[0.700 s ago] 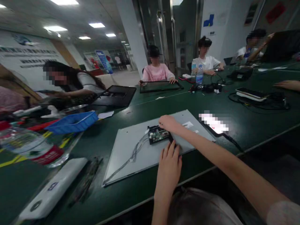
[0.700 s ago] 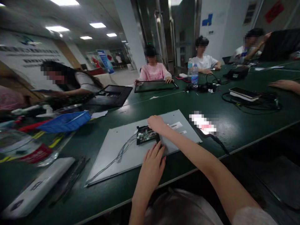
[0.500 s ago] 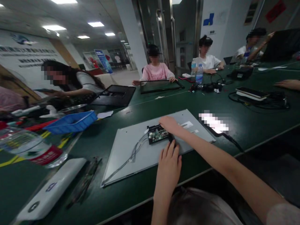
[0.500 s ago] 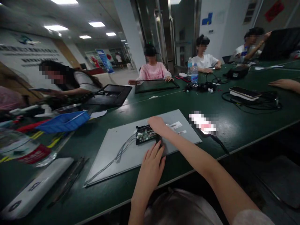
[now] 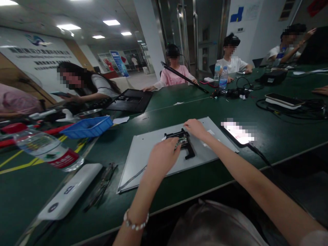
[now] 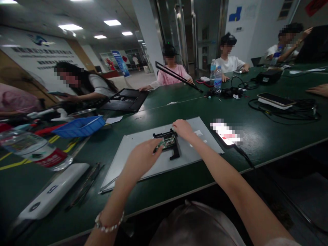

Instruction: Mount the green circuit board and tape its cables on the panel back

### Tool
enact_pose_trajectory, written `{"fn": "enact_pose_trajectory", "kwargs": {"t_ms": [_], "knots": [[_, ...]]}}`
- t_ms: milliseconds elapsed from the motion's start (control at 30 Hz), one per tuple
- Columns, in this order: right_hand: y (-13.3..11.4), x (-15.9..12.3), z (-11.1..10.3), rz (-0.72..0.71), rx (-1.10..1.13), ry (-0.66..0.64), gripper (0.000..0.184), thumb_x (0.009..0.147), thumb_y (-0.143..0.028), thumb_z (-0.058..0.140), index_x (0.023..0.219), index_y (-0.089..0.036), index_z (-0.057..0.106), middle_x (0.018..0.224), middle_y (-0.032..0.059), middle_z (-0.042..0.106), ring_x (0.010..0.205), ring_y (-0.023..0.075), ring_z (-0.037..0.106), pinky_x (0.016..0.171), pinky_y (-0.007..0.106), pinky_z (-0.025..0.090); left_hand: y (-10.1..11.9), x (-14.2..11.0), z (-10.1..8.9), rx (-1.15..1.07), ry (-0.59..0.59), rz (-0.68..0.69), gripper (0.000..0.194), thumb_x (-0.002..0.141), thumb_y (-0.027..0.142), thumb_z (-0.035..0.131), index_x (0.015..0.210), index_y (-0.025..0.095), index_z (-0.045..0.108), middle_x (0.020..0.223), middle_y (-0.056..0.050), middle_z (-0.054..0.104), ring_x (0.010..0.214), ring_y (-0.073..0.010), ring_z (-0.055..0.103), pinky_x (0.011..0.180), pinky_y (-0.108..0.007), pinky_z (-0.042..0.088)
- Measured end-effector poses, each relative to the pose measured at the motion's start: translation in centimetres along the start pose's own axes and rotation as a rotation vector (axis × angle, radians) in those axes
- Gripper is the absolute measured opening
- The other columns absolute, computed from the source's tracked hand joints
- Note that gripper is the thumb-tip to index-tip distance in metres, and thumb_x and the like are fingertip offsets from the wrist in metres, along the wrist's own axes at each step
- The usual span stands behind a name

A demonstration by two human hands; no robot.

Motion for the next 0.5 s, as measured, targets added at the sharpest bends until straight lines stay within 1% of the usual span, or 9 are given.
{"fn": "enact_pose_trajectory", "kwargs": {"t_ms": [67, 100, 133, 200, 267, 367, 500], "knots": [[0.1, 0.0, 0.4, 0.007, -0.003, -0.018, 0.031, 0.095, -0.023, 0.045, 0.111, -0.02, 0.072, 0.112, 0.008, 0.07, 0.103, 0.02, 0.062, 0.085, 0.024, 0.044, -3.9, 1.8, -0.4, 0.039, 0.01, -0.138, 0.035, 0.095, 0.039, 0.041, 0.109, 0.018, 0.064, 0.104, -0.01, 0.069, 0.1, -0.0222, 0.064, 0.092, -0.033, 0.046], [0.2, 0.1, 0.6, 0.006, -0.006, -0.028, 0.031, 0.095, -0.023, 0.046, 0.11, -0.02, 0.072, 0.112, 0.0081, 0.07, 0.103, 0.0199, 0.062, 0.084, 0.024, 0.044, -5.6, 2.5, 0.0, 0.054, 0.002, -0.2, 0.036, 0.095, 0.04, 0.04, 0.106, 0.017, 0.065, 0.101, -0.011, 0.07, 0.098, -0.0222, 0.064, 0.09, -0.032, 0.046], [0.2, 0.1, 0.8, 0.006, -0.01, -0.037, 0.03, 0.094, -0.023, 0.046, 0.11, -0.02, 0.072, 0.112, 0.0081, 0.07, 0.103, 0.0198, 0.062, 0.084, 0.024, 0.044, -6.9, 3.0, 0.4, 0.069, 0.012, -0.246, 0.037, 0.095, 0.041, 0.04, 0.104, 0.017, 0.066, 0.098, -0.011, 0.07, 0.097, -0.0222, 0.064, 0.089, -0.031, 0.046], [0.2, 0.2, 1.2, -0.001, -0.016, -0.046, 0.03, 0.094, -0.023, 0.046, 0.109, -0.02, 0.073, 0.111, 0.0084, 0.07, 0.102, 0.0199, 0.063, 0.083, 0.024, 0.044, -8.7, 3.5, 1.8, 0.086, 0.013, -0.298, 0.038, 0.095, 0.041, 0.039, 0.101, 0.016, 0.067, 0.097, -0.011, 0.07, 0.097, -0.0226, 0.064, 0.087, -0.031, 0.047], [0.1, 0.2, 1.4, -0.011, -0.023, -0.046, 0.03, 0.094, -0.023, 0.046, 0.109, -0.02, 0.073, 0.109, 0.0088, 0.071, 0.101, 0.0202, 0.063, 0.083, 0.024, 0.044, -9.4, 3.6, 3.2, 0.09, 0.025, -0.308, 0.038, 0.094, 0.041, 0.04, 0.102, 0.017, 0.067, 0.1, -0.011, 0.07, 0.096, -0.0229, 0.065, 0.083, -0.03, 0.047], [-0.1, 0.1, 1.6, -0.025, -0.036, -0.054, 0.03, 0.094, -0.024, 0.046, 0.108, -0.02, 0.073, 0.107, 0.0092, 0.071, 0.101, 0.0205, 0.062, 0.083, 0.025, 0.043, -9.9, 3.5, 5.0, 0.083, -0.003, -0.34, 0.036, 0.093, 0.042, 0.043, 0.098, 0.018, 0.069, 0.095, -0.01, 0.071, 0.091, -0.0233, 0.066, 0.076, -0.029, 0.048], [-0.7, -0.2, 1.8, -0.051, -0.041, -0.076, 0.031, 0.095, -0.023, 0.044, 0.106, -0.019, 0.073, 0.107, 0.0091, 0.071, 0.1, 0.0204, 0.062, 0.084, 0.025, 0.043, -10.2, 3.5, 5.9, 0.07, -0.001, -0.341, 0.032, 0.093, 0.036, 0.044, 0.098, 0.019, 0.071, 0.095, -0.01, 0.072, 0.09, -0.0228, 0.066, 0.076, -0.028, 0.047]]}}
Point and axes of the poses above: each hand's wrist, its own x-axis towards the middle knuckle, its own z-axis out of the palm, y = z × x, the point moved 10 cm from there along x, towards the middle knuckle
